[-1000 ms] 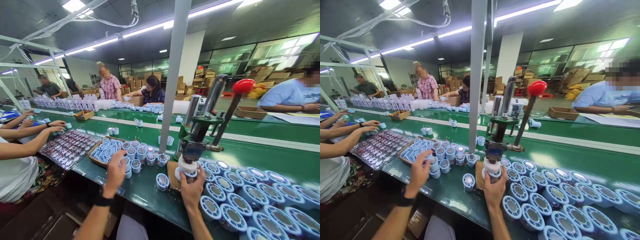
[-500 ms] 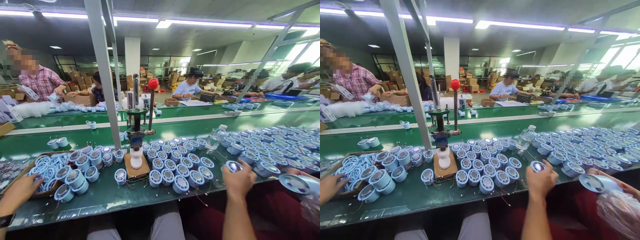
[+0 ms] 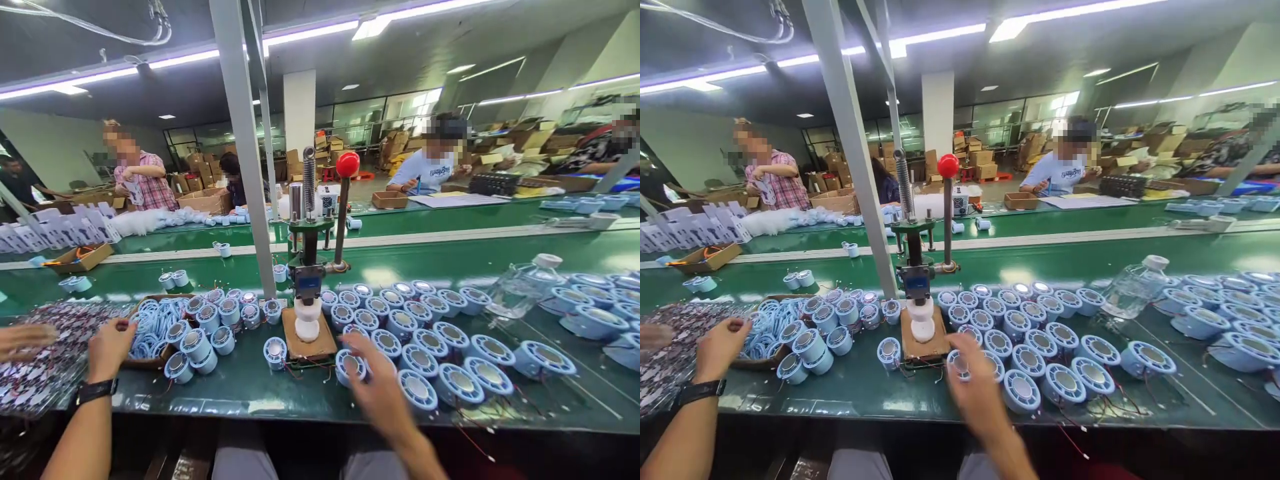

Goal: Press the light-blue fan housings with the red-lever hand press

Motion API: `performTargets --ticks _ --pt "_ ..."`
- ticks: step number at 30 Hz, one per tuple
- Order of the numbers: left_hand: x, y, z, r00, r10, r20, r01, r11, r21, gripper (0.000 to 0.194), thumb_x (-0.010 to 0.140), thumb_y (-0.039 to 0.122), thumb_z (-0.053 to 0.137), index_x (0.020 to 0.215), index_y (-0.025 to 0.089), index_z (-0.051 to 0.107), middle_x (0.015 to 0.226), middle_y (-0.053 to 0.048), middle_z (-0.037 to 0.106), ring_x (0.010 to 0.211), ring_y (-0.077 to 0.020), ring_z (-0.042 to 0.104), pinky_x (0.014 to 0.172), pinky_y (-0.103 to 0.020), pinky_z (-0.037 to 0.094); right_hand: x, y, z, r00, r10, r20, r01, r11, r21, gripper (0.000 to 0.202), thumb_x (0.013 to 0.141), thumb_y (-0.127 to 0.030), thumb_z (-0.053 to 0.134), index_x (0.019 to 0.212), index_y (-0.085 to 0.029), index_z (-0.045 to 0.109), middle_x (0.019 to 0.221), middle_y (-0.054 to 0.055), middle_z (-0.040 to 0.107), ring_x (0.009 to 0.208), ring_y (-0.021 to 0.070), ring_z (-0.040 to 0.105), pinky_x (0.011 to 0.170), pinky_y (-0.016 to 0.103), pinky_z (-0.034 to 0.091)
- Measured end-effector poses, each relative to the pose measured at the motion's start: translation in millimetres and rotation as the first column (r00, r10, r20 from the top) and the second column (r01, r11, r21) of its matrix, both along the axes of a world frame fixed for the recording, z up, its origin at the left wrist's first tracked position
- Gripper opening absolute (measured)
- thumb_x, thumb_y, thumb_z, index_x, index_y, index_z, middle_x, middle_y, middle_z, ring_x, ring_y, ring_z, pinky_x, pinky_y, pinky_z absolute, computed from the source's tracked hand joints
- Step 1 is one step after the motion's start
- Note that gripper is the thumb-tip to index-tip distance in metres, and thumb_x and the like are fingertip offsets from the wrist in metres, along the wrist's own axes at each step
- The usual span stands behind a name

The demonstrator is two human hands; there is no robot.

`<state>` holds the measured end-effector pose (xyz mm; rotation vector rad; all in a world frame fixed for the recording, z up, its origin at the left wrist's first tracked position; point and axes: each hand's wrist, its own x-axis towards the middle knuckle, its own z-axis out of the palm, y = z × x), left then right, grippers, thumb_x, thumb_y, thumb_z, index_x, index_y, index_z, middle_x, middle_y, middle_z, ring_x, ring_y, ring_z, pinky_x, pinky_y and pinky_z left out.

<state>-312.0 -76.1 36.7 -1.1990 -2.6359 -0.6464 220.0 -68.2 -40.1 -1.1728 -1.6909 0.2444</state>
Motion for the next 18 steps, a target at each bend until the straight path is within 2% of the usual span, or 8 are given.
performTargets --ticks 1,3,5,6,9,12,16,18 --pt "7.0 -4.5 5.9 0.998 0.058 -0.003 -0.058 0.998 0.033 0.03 0.087 0.042 0.049 0.09 0.015 0.062 0.083 -0.005 0.069 0.077 -0.0241 0.064 0.067 -0.029 0.044 -40.4 0.6 -6.2 0.983 0.15 0.104 -0.15 0.989 -0.012 0.041 0.082 -0.019 0.051 0.121 -0.024 0.063 0.127 0.011 0.061 0.111 0.0229 0.063 0.093 0.042 0.055" --pt "35.0 -14.8 12.1 0.994 0.105 0.025 -0.107 0.99 0.097 0.032 0.089 0.044 0.05 0.095 0.015 0.061 0.087 -0.005 0.068 0.08 -0.0228 0.063 0.068 -0.027 0.043 -103.4 6.9 -17.1 0.911 0.311 0.271 -0.306 0.95 -0.063 0.054 0.076 -0.006 0.051 0.126 -0.022 0.062 0.138 0.013 0.053 0.129 0.0261 0.053 0.104 0.044 0.05" --pt "80.5 -25.9 4.5 0.998 0.008 0.069 -0.015 0.995 0.101 0.027 0.088 0.043 0.053 0.089 0.017 0.061 0.081 -0.004 0.067 0.075 -0.0205 0.061 0.065 -0.026 0.04 -137.0 13.2 -25.3 0.851 0.378 0.365 -0.357 0.926 -0.127 0.061 0.07 0.001 0.052 0.127 -0.02 0.062 0.139 0.014 0.052 0.132 0.0297 0.049 0.106 0.048 0.048" --pt "107.2 -30.7 -5.2 0.992 -0.09 0.086 0.087 0.995 0.044 0.026 0.09 0.041 0.05 0.082 0.018 0.06 0.075 -0.003 0.066 0.07 -0.0198 0.06 0.063 -0.026 0.039 -143.6 14.1 -28.6 0.833 0.404 0.378 -0.376 0.915 -0.148 0.062 0.07 0.002 0.053 0.127 -0.019 0.061 0.137 0.014 0.054 0.13 0.0305 0.05 0.106 0.049 0.048" --pt "183.7 -37.5 -48.1 0.901 -0.386 0.198 0.42 0.89 -0.177 0.03 0.094 0.035 0.045 0.073 0.02 0.059 0.07 -0.003 0.066 0.066 -0.0182 0.059 0.064 -0.026 0.038 -135.4 5.9 -38.9 0.842 0.445 0.303 -0.412 0.895 -0.171 0.057 0.072 -0.001 0.056 0.126 -0.019 0.06 0.132 0.012 0.059 0.121 0.0293 0.056 0.104 0.049 0.05" --pt "227.7 -36.2 -82.1 0.86 -0.438 0.263 0.5 0.826 -0.259 0.034 0.097 0.036 0.045 0.073 0.019 0.062 0.073 -0.005 0.069 0.071 -0.0199 0.064 0.064 -0.027 0.037 -111.3 -9.4 -52.3 0.884 0.433 0.179 -0.403 0.897 -0.18 0.045 0.076 -0.007 0.06 0.118 -0.022 0.062 0.13 0.01 0.06 0.118 0.0268 0.058 0.102 0.047 0.052" --pt "232.4 -40.0 -88.7 0.89 -0.389 0.238 0.451 0.825 -0.34 0.042 0.098 0.044 0.041 0.075 0.018 0.064 0.076 -0.012 0.07 0.076 -0.0267 0.068 0.066 -0.03 0.042 -89.4 -23.5 -68.7 0.91 0.411 0.059 -0.401 0.906 -0.132 0.038 0.081 -0.014 0.062 0.117 -0.023 0.063 0.129 0.01 0.06 0.118 0.0248 0.059 0.1 0.044 0.052" --pt "224.4 -43.1 -87.2 0.859 -0.46 0.224 0.51 0.808 -0.295 0.034 0.097 0.041 0.044 0.087 0.018 0.068 0.087 -0.013 0.072 0.087 -0.0275 0.069 0.076 -0.034 0.048 -85.0 -26.2 -71.7 0.916 0.4 0.017 -0.396 0.911 -0.113 0.035 0.082 -0.016 0.062 0.116 -0.023 0.064 0.128 0.01 0.061 0.118 0.0241 0.059 0.099 0.043 0.053"
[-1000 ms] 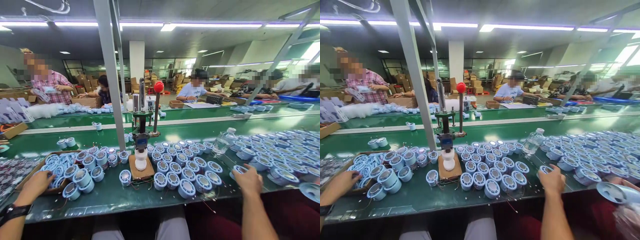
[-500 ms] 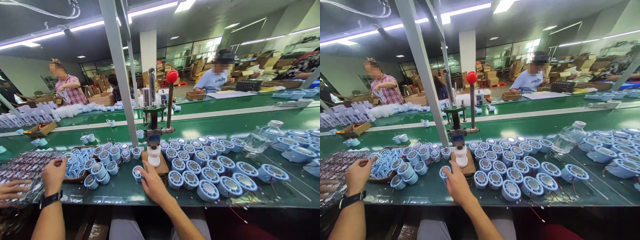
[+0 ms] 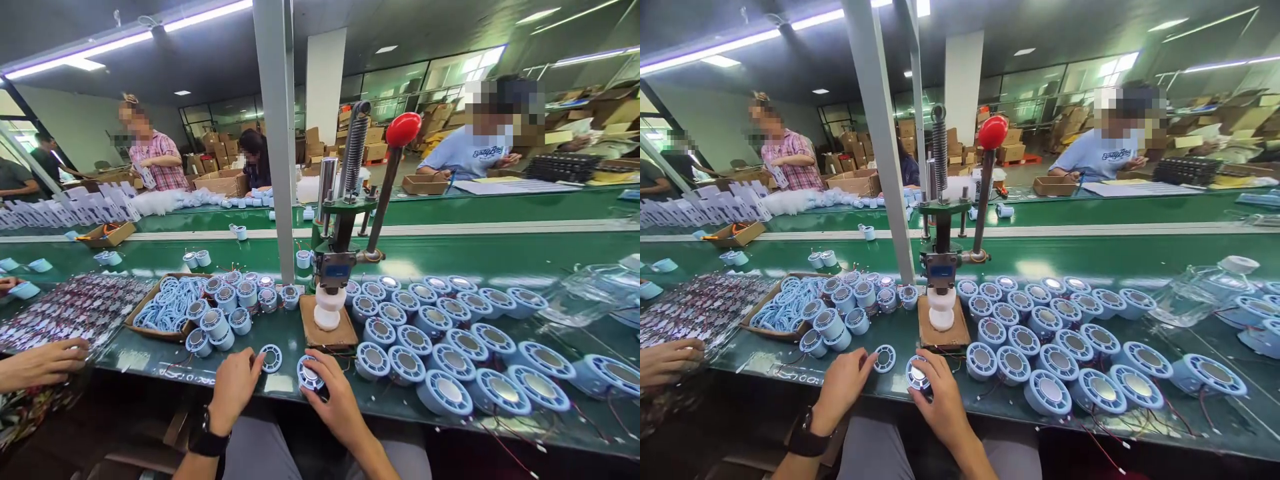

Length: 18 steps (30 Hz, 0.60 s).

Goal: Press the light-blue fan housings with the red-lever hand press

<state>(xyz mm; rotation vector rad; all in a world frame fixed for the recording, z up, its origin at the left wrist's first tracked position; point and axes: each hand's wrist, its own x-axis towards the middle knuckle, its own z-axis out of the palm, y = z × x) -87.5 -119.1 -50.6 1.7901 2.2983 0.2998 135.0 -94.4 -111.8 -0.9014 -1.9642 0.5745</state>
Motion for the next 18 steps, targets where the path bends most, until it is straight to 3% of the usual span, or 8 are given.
performTargets --ticks 2,5,8,11,15,18 --pt "-8.4 -1.3 -3.3 0.982 -0.18 0.06 0.172 0.977 0.124 0.028 0.09 0.032 0.055 0.112 0.019 0.065 0.117 -0.013 0.068 0.113 -0.028 0.062 0.096 -0.04 0.048 2.2 -0.9 1.0 1.0 -0.007 -0.024 0.007 1.0 -0.017 0.033 0.082 -0.018 0.062 0.114 -0.023 0.065 0.127 0.011 0.062 0.117 0.0237 0.06 0.099 0.041 0.053" --pt "-16.2 -0.2 -15.9 0.897 -0.421 0.134 0.381 0.891 0.249 0.051 0.083 0.022 0.06 0.133 0.024 0.054 0.143 -0.01 0.053 0.137 -0.0285 0.044 0.114 -0.049 0.037 2.4 -1.8 4.2 1.0 -0.01 -0.029 0.008 0.999 -0.049 0.035 0.079 -0.017 0.06 0.113 -0.022 0.066 0.13 0.011 0.06 0.119 0.0237 0.06 0.1 0.038 0.053" --pt "-11.0 -0.9 -24.9 0.888 -0.386 0.249 0.306 0.901 0.306 0.052 0.086 0.026 0.058 0.137 0.022 0.05 0.135 -0.012 0.059 0.13 -0.0297 0.051 0.112 -0.053 0.039 -5.2 -3.9 0.9 0.997 -0.064 -0.049 0.06 0.995 -0.076 0.042 0.079 -0.017 0.06 0.121 -0.021 0.064 0.127 0.011 0.062 0.117 0.0235 0.062 0.1 0.037 0.053" --pt "10.2 -5.8 -22.5 0.865 -0.324 0.383 0.178 0.912 0.369 0.065 0.087 0.033 0.061 0.146 0.021 0.037 0.133 -0.013 0.06 0.122 -0.028 0.057 0.109 -0.05 0.044 -22.0 -5.4 -11.5 0.978 -0.182 -0.098 0.173 0.981 -0.09 0.054 0.079 -0.018 0.06 0.133 -0.018 0.056 0.129 0.012 0.063 0.118 0.0246 0.062 0.101 0.039 0.054" --pt "42.6 -9.0 -12.6 0.843 -0.361 0.399 0.21 0.903 0.374 0.072 0.082 0.024 0.062 0.148 0.023 0.034 0.132 -0.011 0.061 0.12 -0.0273 0.057 0.107 -0.047 0.046 -40.1 -4.5 -28.6 0.962 -0.231 -0.143 0.218 0.971 -0.101 0.066 0.075 -0.01 0.051 0.141 -0.018 0.047 0.135 0.011 0.059 0.123 0.0233 0.06 0.103 0.04 0.053" --pt "52.3 -4.9 -8.3 0.857 -0.341 0.387 0.215 0.918 0.333 0.072 0.078 0.02 0.062 0.146 0.021 0.039 0.132 -0.011 0.06 0.121 -0.0286 0.056 0.108 -0.049 0.045 -40.6 -2.7 -31.6 0.964 -0.216 -0.158 0.193 0.97 -0.146 0.069 0.076 -0.011 0.051 0.144 -0.019 0.043 0.135 0.01 0.059 0.124 0.0227 0.06 0.104 0.041 0.051"
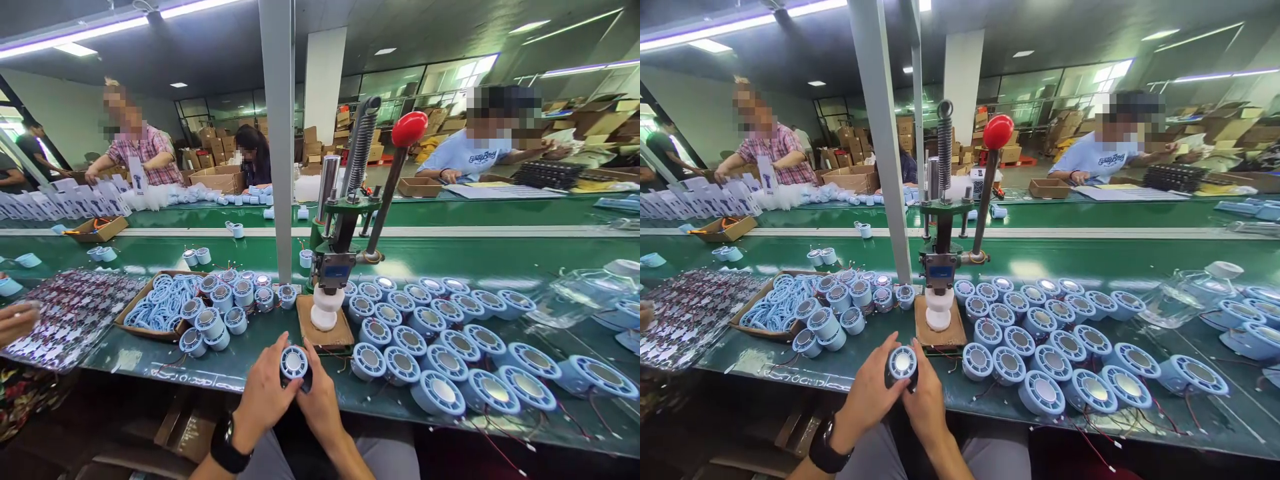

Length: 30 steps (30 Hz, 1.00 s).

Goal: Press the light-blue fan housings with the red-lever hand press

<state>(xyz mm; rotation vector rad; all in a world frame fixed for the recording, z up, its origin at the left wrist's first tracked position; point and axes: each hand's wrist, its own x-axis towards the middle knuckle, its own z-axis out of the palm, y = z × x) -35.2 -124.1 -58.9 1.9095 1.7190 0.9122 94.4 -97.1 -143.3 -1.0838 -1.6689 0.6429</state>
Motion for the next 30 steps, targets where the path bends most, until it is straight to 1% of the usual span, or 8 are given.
performTargets --ticks 5,11,14,17,19,22,25,30 --pt "-1.5 4.4 0.9 0.999 -0.004 0.052 0.005 0.999 -0.034 0.071 0.077 0.018 0.062 0.145 0.021 0.041 0.131 -0.011 0.061 0.121 -0.0283 0.056 0.109 -0.049 0.044 4.4 1.6 4.9 0.998 0.061 -0.028 -0.062 0.997 -0.049 0.078 0.076 -0.012 0.053 0.151 -0.019 0.032 0.134 0.011 0.06 0.121 0.0213 0.062 0.103 0.038 0.053" --pt "4.2 -1.0 -23.2 0.983 0.016 0.182 -0.005 0.998 -0.062 0.062 0.083 0.025 0.057 0.143 0.015 0.044 0.146 -0.014 0.05 0.135 -0.0288 0.046 0.116 -0.049 0.037 15.8 1.9 14.2 0.963 0.158 0.219 -0.151 0.987 -0.052 0.067 0.075 -0.005 0.05 0.141 -0.018 0.05 0.137 0.012 0.057 0.126 0.0232 0.057 0.107 0.042 0.05" --pt "4.3 1.8 -22.8 0.967 0.043 0.251 -0.01 0.991 -0.13 0.058 0.081 0.027 0.059 0.137 0.015 0.051 0.142 -0.014 0.055 0.132 -0.0291 0.051 0.114 -0.047 0.039 48.3 11.5 74.4 0.866 0.262 0.427 -0.276 0.961 -0.029 0.069 0.075 -0.006 0.056 0.142 -0.022 0.05 0.139 0.011 0.054 0.128 0.0258 0.055 0.105 0.043 0.052" --pt "-0.3 19.0 -0.1 0.953 0.105 0.285 -0.055 0.982 -0.181 0.055 0.072 0.023 0.068 0.126 0.018 0.061 0.126 -0.009 0.067 0.117 -0.0281 0.062 0.107 -0.043 0.046 89.7 36.0 195.6 0.883 0.031 0.468 -0.209 0.919 0.334 0.058 0.084 -0.012 0.057 0.14 -0.022 0.05 0.139 0.011 0.054 0.13 0.0268 0.051 0.106 0.047 0.049" --pt "-2.5 39.7 19.3 0.938 0.11 0.328 -0.072 0.989 -0.128 0.054 0.068 0.022 0.072 0.122 0.018 0.064 0.12 -0.008 0.07 0.111 -0.0268 0.065 0.103 -0.04 0.048 109.3 63.3 287.8 0.915 -0.224 0.335 -0.025 0.798 0.602 0.047 0.087 -0.016 0.058 0.134 -0.018 0.055 0.133 0.011 0.058 0.13 0.0274 0.051 0.113 0.049 0.041" --pt "2.8 77.2 37.8 0.909 0.057 0.413 -0.054 0.998 -0.019 0.055 0.066 0.023 0.076 0.119 0.016 0.064 0.117 -0.01 0.071 0.107 -0.0269 0.065 0.101 -0.04 0.049 115.8 117.0 388.4 0.905 -0.407 0.126 0.247 0.742 0.623 0.038 0.09 -0.017 0.058 0.127 -0.014 0.059 0.123 0.009 0.062 0.121 0.0246 0.055 0.111 0.046 0.039" --pt "20.5 109.9 38.0 0.884 -0.008 0.468 0.008 1.0 0.002 0.056 0.063 0.022 0.08 0.116 0.012 0.065 0.112 -0.012 0.072 0.1 -0.0272 0.066 0.096 -0.041 0.05 104.5 168.2 414.3 0.961 -0.273 0.05 0.233 0.89 0.393 0.025 0.099 -0.014 0.039 0.108 -0.011 0.062 0.087 0.004 0.066 0.081 0.012 0.066 0.084 0.031 0.053" --pt "49.6 139.4 23.2 0.831 -0.166 0.531 0.181 0.983 0.024 0.052 0.065 0.018 0.08 0.115 0.013 0.065 0.111 -0.011 0.072 0.098 -0.0241 0.068 0.09 -0.035 0.053 96.2 210.4 382.1 0.991 0.029 -0.13 0.029 0.906 0.422 0.035 0.103 -0.026 0.033 0.084 -0.012 0.06 0.066 -0.002 0.056 0.055 0.0057 0.06 0.052 0.014 0.044"
